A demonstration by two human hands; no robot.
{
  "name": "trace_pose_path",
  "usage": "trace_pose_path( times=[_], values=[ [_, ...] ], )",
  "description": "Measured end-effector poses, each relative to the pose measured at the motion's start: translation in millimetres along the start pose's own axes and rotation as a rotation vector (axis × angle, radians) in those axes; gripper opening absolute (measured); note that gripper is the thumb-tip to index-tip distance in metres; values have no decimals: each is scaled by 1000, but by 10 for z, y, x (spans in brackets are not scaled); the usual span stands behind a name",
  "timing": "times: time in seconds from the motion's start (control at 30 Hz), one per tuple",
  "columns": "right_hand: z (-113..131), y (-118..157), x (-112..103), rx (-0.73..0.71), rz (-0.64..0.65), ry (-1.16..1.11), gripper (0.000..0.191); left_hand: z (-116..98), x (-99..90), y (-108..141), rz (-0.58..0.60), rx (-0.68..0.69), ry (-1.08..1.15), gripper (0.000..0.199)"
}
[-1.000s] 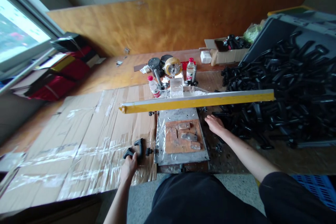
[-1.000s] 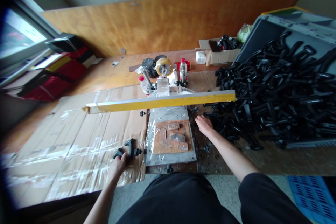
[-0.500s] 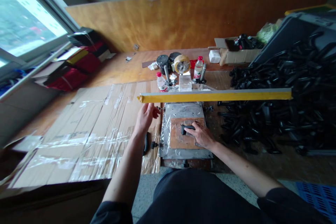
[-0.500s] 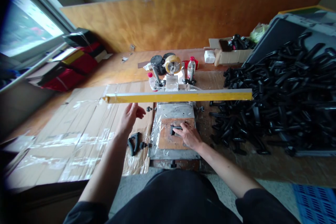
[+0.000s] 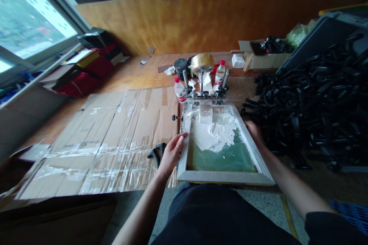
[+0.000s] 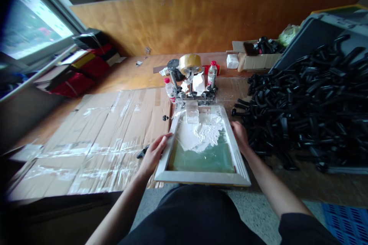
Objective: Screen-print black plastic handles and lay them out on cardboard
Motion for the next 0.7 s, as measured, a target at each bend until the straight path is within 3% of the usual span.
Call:
trace_pose_path(
  times=[0.07,0.13,0.23,0.3,0.43,0.6,0.7],
  values=[
    [54,-188,-148,1,-95,7,35,318,49,-23,-2,-46,-53,68],
    [363,-371,-124,-117,-125,50,35,561,89,-92,-23,-59,-148,70],
    [953,-572,208,-317,25,162,54,779,125,-208,-39,-64,-292,65],
    [1176,-609,480,-345,194,218,39,855,125,-260,-44,-63,-331,62],
    [1250,-322,731,-434,404,253,4,953,113,-298,-27,-75,-340,62],
    [1261,268,563,-824,550,250,18,992,119,-295,-13,-80,-348,64],
    [1277,291,483,-860,621,202,16,967,116,-285,-26,-91,-345,64]
  ],
)
Point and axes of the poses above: each hand's wrist, its own y-axis away from the middle knuckle, its own x-axis out of the palm, z = x × y, the point moved 6 cm from there along -y, towards the middle knuckle, and after that the axes turned 4 degrees about z, right-handed, at the moved point
